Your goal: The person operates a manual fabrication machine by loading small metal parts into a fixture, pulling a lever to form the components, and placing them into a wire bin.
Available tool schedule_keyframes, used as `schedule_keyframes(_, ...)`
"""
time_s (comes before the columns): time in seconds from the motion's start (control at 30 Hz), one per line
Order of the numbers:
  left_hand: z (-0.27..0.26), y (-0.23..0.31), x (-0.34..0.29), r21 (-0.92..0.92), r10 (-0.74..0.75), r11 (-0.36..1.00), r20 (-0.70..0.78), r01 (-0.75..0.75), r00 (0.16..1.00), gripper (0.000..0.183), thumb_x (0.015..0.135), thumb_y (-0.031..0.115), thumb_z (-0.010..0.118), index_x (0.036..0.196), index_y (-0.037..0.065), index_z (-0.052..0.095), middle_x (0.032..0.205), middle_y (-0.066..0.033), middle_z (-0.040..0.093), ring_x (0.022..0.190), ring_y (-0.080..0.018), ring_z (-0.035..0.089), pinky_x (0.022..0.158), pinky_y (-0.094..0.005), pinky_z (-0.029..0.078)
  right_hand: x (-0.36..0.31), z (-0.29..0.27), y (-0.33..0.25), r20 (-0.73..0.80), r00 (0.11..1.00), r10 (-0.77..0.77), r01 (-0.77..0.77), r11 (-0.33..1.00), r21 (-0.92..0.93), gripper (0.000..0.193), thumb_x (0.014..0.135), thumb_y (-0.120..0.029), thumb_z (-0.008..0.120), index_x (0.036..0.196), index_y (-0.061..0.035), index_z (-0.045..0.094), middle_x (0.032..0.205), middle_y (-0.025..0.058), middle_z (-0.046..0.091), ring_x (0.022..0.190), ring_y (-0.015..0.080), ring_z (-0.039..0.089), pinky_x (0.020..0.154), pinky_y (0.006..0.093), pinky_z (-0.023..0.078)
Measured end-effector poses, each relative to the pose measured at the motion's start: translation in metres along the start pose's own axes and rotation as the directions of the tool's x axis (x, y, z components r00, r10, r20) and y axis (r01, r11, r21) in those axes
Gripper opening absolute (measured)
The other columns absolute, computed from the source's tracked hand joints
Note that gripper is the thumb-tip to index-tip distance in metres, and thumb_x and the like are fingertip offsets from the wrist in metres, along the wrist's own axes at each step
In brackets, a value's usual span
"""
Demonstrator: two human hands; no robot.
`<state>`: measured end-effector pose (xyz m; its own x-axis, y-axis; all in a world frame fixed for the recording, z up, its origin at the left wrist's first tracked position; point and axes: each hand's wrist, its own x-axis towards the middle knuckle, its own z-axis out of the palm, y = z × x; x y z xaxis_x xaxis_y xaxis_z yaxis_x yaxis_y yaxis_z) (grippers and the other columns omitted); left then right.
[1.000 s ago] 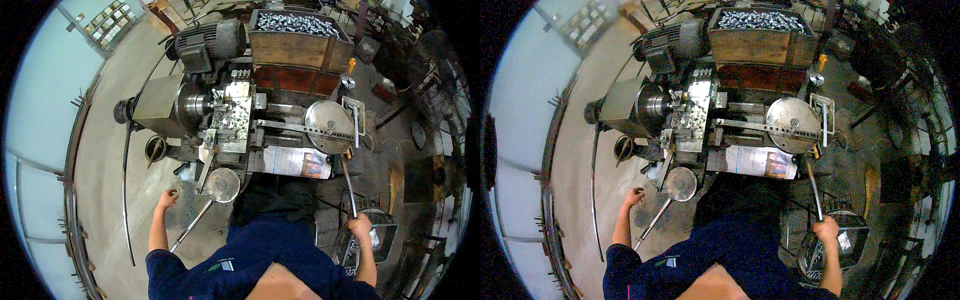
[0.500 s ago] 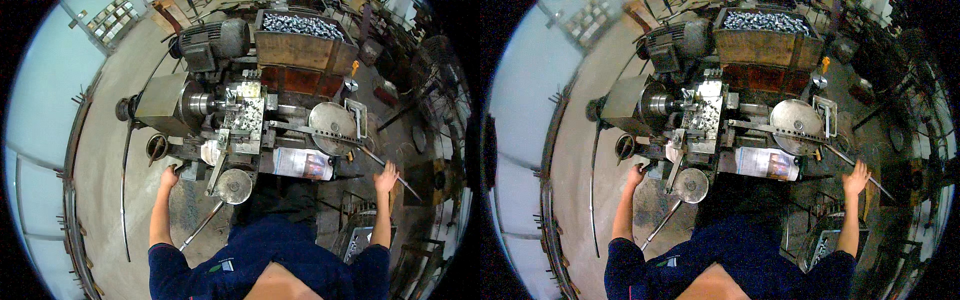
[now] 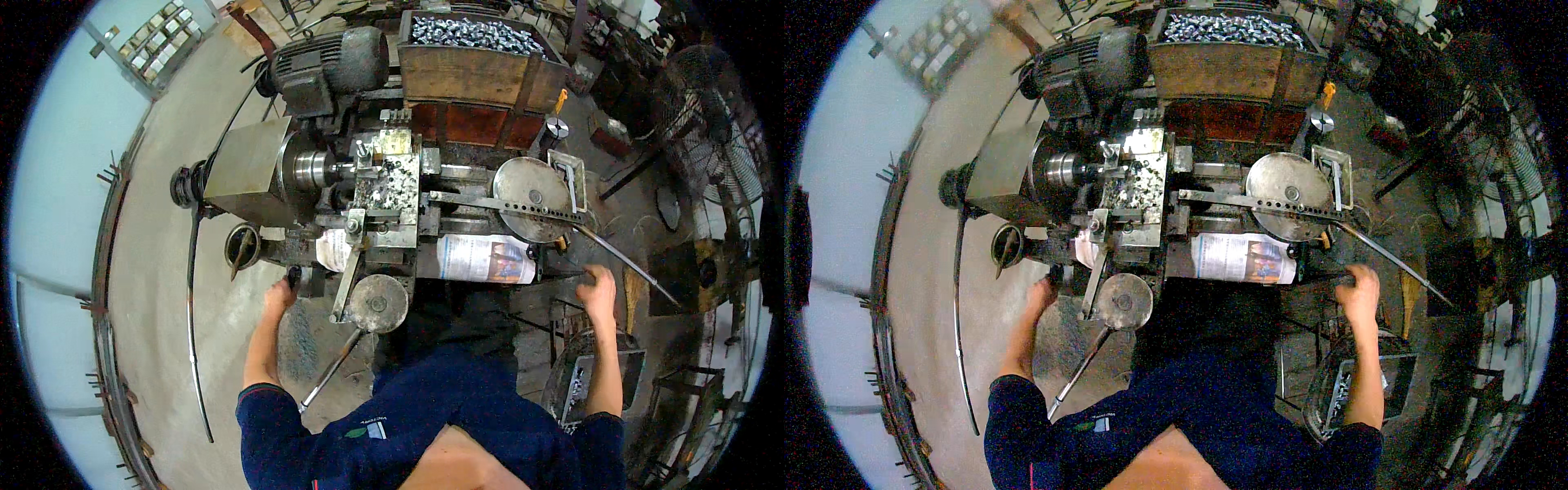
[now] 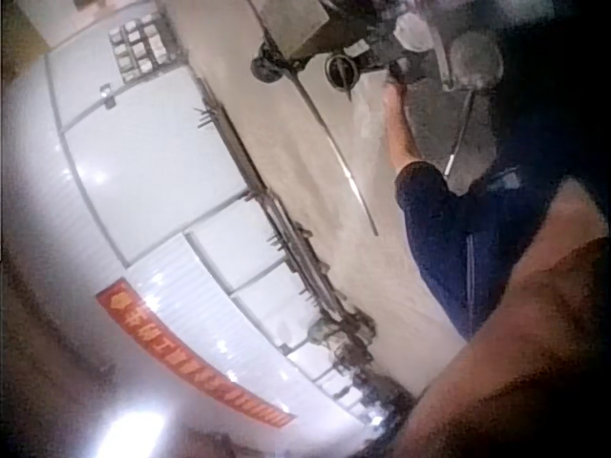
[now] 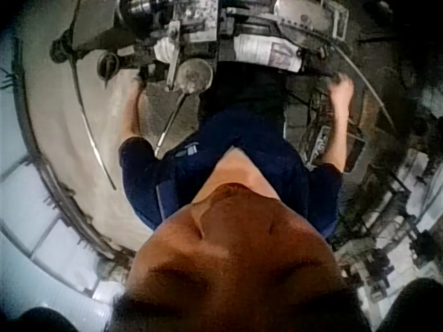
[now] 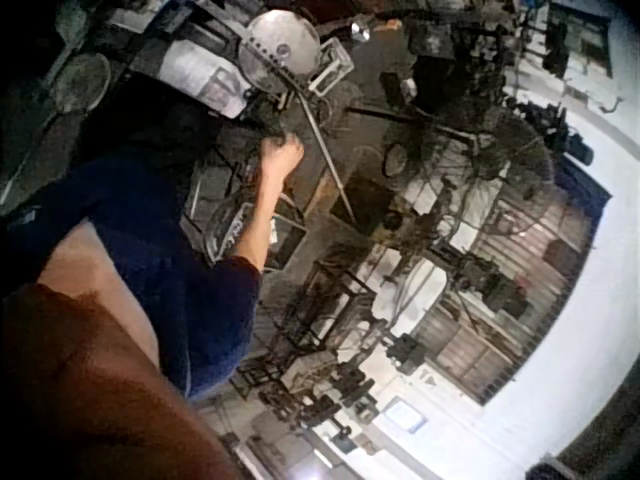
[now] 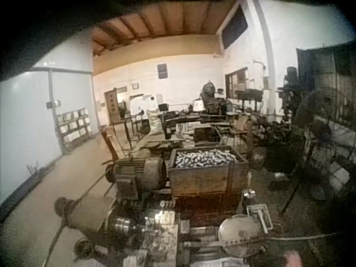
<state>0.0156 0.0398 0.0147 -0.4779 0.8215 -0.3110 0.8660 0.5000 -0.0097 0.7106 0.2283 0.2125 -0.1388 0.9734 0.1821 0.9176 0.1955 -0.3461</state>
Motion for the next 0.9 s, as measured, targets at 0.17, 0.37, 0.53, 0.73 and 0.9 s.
schedule_keyframes(0.17,-0.018,0.013,-0.013,-0.035,-0.065,0.997,-0.022,0.065,0.998,0.041,0.079,0.04,0.056,0.1,0.005,0.056,0.094,-0.0175,0.062,0.086,-0.0319,0.061,0.071,-0.0416,0.049,0.075,-0.004,-0.107,-0.118,0.923,-0.366,0.384,0.894,0.232,0.036,0.054,-0.01,0.062,0.09,-0.0018,0.061,0.09,0.0164,0.06,0.088,0.035,0.054,0.079,0.0396,0.044)
schedule_keyframes(0.37,-0.107,-0.032,-0.06,-0.468,-0.078,0.881,0.009,0.073,0.997,0.039,0.078,0.031,0.059,0.106,0.004,0.06,0.088,-0.0156,0.064,0.078,-0.024,0.062,0.068,-0.035,0.048,0.127,0.025,-0.293,-0.245,0.536,-0.808,0.834,0.461,0.302,0.036,0.05,-0.012,0.061,0.085,-0.0017,0.06,0.088,0.0136,0.058,0.093,0.0316,0.052,0.083,0.0403,0.041)
schedule_keyframes(0.53,-0.231,-0.079,-0.14,-0.368,-0.398,0.903,-0.524,0.222,0.753,0.029,0.083,0.025,0.055,0.106,0.008,0.06,0.08,-0.0135,0.064,0.067,-0.0215,0.061,0.063,-0.0335,0.048,0.149,0.067,-0.393,0.029,0.404,-0.914,0.914,0.403,-0.041,0.023,0.053,-0.02,0.059,0.072,-0.0074,0.066,0.082,0.013,0.058,0.091,0.0301,0.052,0.098,0.0489,0.028)
schedule_keyframes(0.73,-0.129,-0.117,-0.178,-0.325,-0.649,0.758,-0.471,0.566,0.598,0.052,0.084,0.051,0.044,0.088,0.002,0.061,0.079,-0.0226,0.061,0.076,-0.0391,0.059,0.066,-0.0463,0.045,0.144,0.073,-0.433,0.453,0.503,-0.736,0.862,0.468,-0.198,0.032,0.067,-0.03,0.059,0.092,-0.0113,0.067,0.1,0.0109,0.061,0.101,0.026,0.053,0.103,0.0523,0.016)
schedule_keyframes(0.9,-0.148,-0.017,-0.202,-0.347,-0.592,0.805,-0.523,0.482,0.613,0.043,0.076,0.042,0.059,0.08,0.0,0.057,0.072,-0.0207,0.06,0.075,-0.037,0.06,0.067,-0.0446,0.046,0.144,0.078,-0.436,0.447,0.434,-0.782,0.897,0.42,-0.138,0.028,0.07,-0.026,0.055,0.091,-0.0107,0.067,0.092,0.0094,0.064,0.096,0.0276,0.056,0.103,0.0518,0.017)
